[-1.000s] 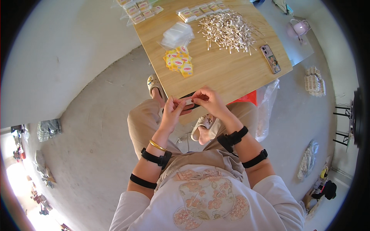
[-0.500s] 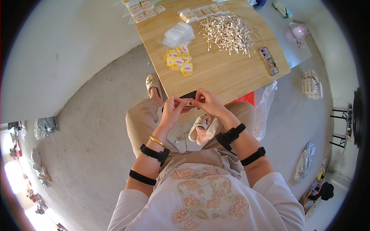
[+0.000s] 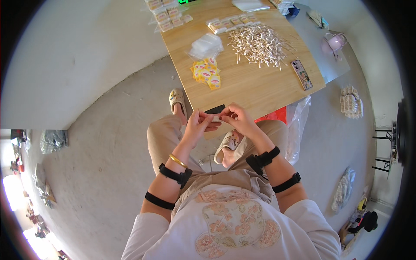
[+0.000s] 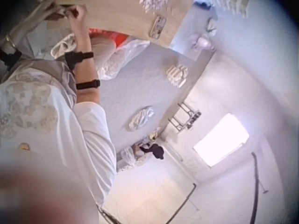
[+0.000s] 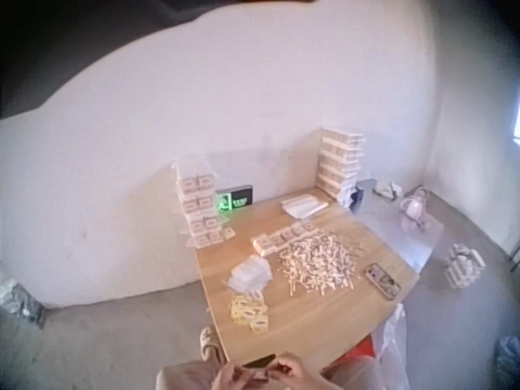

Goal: Aligning and bundling small wooden sticks or toothpicks into plastic packaging.

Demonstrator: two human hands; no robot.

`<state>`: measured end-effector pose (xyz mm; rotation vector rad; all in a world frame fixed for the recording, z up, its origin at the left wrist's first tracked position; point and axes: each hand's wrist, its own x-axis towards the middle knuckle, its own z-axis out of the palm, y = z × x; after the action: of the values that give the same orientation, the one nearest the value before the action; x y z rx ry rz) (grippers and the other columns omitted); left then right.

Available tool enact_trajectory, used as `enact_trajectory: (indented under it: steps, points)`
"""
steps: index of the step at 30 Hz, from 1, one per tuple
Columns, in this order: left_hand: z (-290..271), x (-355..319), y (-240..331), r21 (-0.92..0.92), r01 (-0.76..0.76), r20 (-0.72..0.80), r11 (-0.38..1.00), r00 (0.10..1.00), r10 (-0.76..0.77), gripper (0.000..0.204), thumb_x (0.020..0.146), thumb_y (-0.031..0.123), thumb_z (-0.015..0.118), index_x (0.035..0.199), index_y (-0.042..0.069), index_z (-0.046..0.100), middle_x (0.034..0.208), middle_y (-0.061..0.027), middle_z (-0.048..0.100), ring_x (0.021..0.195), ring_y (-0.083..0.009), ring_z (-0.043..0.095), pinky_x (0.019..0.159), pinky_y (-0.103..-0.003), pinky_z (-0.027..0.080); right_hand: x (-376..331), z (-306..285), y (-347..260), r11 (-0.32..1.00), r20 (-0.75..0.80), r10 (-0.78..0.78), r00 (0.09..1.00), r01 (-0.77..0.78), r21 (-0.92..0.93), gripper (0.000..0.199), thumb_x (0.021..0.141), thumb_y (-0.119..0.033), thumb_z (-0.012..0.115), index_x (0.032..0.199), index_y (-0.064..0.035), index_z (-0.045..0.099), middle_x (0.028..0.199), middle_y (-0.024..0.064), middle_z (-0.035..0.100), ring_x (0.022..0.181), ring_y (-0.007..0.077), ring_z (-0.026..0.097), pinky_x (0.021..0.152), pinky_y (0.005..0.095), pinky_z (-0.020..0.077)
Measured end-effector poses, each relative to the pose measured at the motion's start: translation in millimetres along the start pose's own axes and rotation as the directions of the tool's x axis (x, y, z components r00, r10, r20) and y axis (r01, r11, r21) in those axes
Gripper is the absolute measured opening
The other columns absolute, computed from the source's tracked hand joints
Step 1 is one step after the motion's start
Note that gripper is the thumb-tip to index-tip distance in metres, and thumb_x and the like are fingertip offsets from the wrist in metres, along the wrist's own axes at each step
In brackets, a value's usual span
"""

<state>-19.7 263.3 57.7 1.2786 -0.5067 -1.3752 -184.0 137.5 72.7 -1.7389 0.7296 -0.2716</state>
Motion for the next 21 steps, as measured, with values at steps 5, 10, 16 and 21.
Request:
enact_trajectory:
  steps: [5,10,16,21]
  points:
    - [21,-40,36,0.363,-0.207,-0.013,0.909,0.974,0.227,0.052,0.082,0.025,0.082,0.117,0.004,0.050,0.107,-0.0098,0.068,0.080,-0.0220,0.069,0.066,-0.032,0.058,-26,-13,-50,0.990,-0.039,-0.049,0.998,0.054,0.127,0.013,0.092,-0.015,0.072,0.096,-0.0030,0.069,0.093,0.0009,0.067,0.079,0.0065,0.057,0.070,0.0243,0.0464]
    - [44,-66,73,0.801,-0.557,0.258,0.221,0.654,0.712,0.037,0.065,0.023,0.091,0.097,0.016,0.073,0.110,0.0038,0.066,0.077,-0.0175,0.058,0.085,-0.035,0.044,-54,-18,-87,0.901,0.056,-0.047,0.997,0.018,0.434,0.013,0.092,-0.015,0.072,0.096,-0.0027,0.068,0.088,-0.0004,0.068,0.079,0.0049,0.058,0.070,0.0229,0.0462]
    - [60,-93,84,0.630,-0.609,0.196,0.483,0.725,0.660,0.024,0.069,0.018,0.089,0.087,0.011,0.074,0.089,0.0016,0.072,0.085,-0.0170,0.061,0.094,-0.035,0.038,-86,-23,-124,0.867,0.047,-0.134,0.990,0.094,0.489,0.011,0.093,-0.014,0.071,0.094,-0.0032,0.067,0.089,-0.0006,0.068,0.081,0.0055,0.058,0.072,0.0236,0.0462]
    - [65,-111,93,0.624,-0.595,0.214,0.505,0.753,0.622,0.028,0.068,0.013,0.088,0.094,0.010,0.075,0.091,-0.0025,0.074,0.089,-0.0201,0.062,0.092,-0.037,0.041,-105,-25,-164,0.917,-0.036,-0.399,0.916,0.399,-0.015,0.008,0.086,-0.006,0.073,0.089,-0.0014,0.067,0.084,0.0022,0.060,0.077,0.0119,0.058,0.073,0.0270,0.0467]
